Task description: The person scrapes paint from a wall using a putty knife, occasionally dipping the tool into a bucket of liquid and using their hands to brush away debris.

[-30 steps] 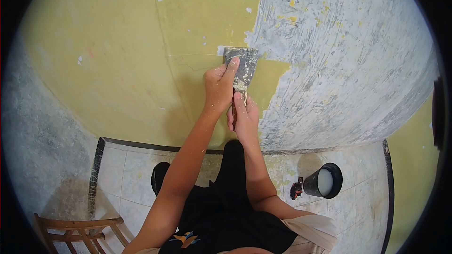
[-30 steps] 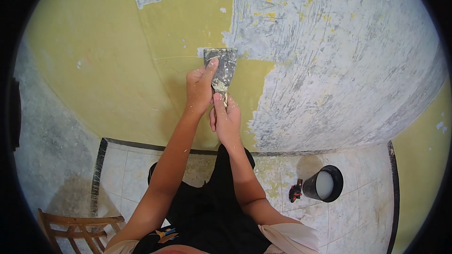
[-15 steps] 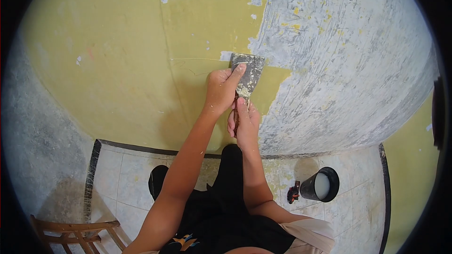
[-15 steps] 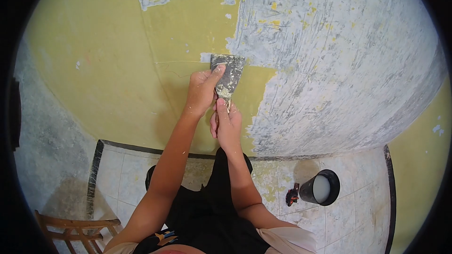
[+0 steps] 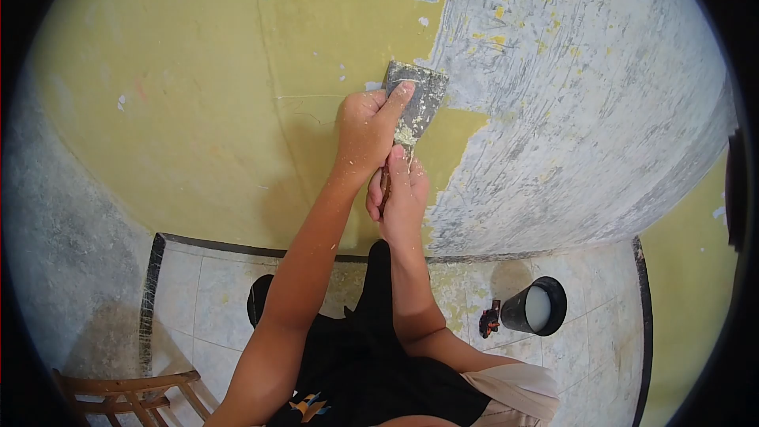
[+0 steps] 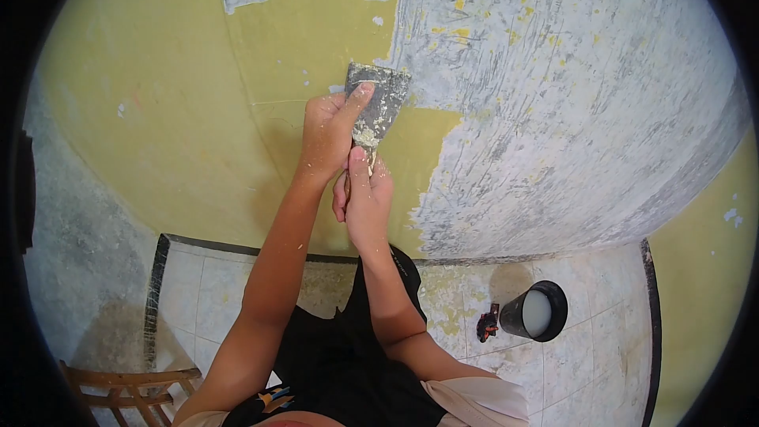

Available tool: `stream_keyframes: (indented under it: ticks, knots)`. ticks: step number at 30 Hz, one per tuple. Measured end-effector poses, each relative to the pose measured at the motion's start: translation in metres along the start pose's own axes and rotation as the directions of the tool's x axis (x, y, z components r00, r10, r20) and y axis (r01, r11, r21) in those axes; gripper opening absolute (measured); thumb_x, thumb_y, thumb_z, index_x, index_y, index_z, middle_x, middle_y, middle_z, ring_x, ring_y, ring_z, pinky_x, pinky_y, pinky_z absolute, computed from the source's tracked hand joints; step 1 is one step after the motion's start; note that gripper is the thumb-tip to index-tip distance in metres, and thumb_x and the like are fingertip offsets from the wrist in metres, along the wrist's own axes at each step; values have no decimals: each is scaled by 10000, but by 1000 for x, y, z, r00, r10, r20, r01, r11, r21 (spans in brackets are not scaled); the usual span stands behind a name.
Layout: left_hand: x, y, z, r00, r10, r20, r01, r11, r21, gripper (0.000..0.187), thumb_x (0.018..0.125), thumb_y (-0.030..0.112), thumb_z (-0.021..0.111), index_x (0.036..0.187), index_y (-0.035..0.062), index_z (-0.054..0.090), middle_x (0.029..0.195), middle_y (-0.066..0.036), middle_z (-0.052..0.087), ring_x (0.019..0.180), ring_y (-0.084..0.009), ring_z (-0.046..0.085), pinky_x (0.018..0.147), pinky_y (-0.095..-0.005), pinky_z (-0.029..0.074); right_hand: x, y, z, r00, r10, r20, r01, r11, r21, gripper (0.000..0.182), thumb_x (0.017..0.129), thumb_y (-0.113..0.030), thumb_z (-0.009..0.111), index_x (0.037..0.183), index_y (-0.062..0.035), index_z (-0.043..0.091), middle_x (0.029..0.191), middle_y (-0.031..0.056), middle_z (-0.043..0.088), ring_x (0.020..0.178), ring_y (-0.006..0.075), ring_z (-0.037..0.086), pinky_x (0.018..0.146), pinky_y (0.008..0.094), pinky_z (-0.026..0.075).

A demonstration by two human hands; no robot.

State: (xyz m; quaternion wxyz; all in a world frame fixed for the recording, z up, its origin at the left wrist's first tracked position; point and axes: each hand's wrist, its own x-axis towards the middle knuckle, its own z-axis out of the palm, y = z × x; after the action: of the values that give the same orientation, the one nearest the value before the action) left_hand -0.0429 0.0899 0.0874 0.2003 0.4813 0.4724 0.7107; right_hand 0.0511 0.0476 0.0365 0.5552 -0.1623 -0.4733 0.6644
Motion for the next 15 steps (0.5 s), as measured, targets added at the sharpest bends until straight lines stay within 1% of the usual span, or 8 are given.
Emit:
stream_keyframes:
  ticks: [2,4,5,7,11,13,14,15]
  knots:
    - [-5,-8,1,1000,14,-28,-13,999,41,556,957,366,704,586,-28,575,508,27,460,523,-70,385,474,-330,331,-4,3,-3,1000,0,-10,0,1000,3,348,1099,-354,460,909,-69,520,517,16,448,339,97,347,342,242,289]
    - [-7,-11,4,1000,-4,-22,3,999,-50,514,963,355,703,620,-20,626,539,29,515,531,-60,431,485,-300,359,-6,2,-8,999,-37,-31,33,990,-139,326,1096,-334,478,938,-55,535,533,8,457,372,83,379,358,236,308]
    - [-10,-12,5,1000,0,-21,-1,999,-53,514,963,355,703,620,-20,626,539,29,515,531,-60,431,485,-300,359,-8,2,-12,999,-42,-30,38,989,-142,326,1096,-334,478,938,-55,535,533,8,457,372,83,379,358,236,308]
    - [-18,-13,4,958,-253,134,282,917,-282,336,1004,291,667,935,-31,731,835,-25,703,690,-70,596,627,-244,475,-14,3,-18,994,-86,-62,67,963,-260,300,1092,-308,498,976,-36,548,557,-1,469,419,68,417,384,229,331]
    - [-31,-12,8,926,-325,193,378,818,-435,318,1013,281,653,1019,-31,713,913,-41,712,752,-80,629,659,-248,494,-22,5,-28,993,-80,-85,43,928,-371,276,1088,-276,511,1006,-16,556,582,-10,486,448,58,437,403,226,330]
    - [-34,-12,9,926,-311,212,376,775,-507,299,1024,283,632,1045,-7,705,911,-34,707,751,-87,636,656,-253,500,-21,11,-33,970,-239,-53,170,813,-558,281,1081,-259,528,992,7,553,597,-3,510,468,64,472,437,238,339]
    - [-35,-11,10,925,-316,210,379,772,-510,299,1024,283,632,1045,-7,705,911,-34,707,751,-87,636,656,-253,500,-23,11,-34,971,-233,-53,164,811,-561,281,1081,-259,528,992,7,553,597,-3,510,468,64,472,437,238,339]
    - [-36,-7,11,918,-326,225,396,726,-562,299,1011,285,649,1017,-9,708,890,-36,709,727,-81,633,638,-252,500,-24,8,-32,962,-271,-43,182,747,-640,284,1073,-248,540,1006,28,557,615,37,549,499,98,523,462,269,374]
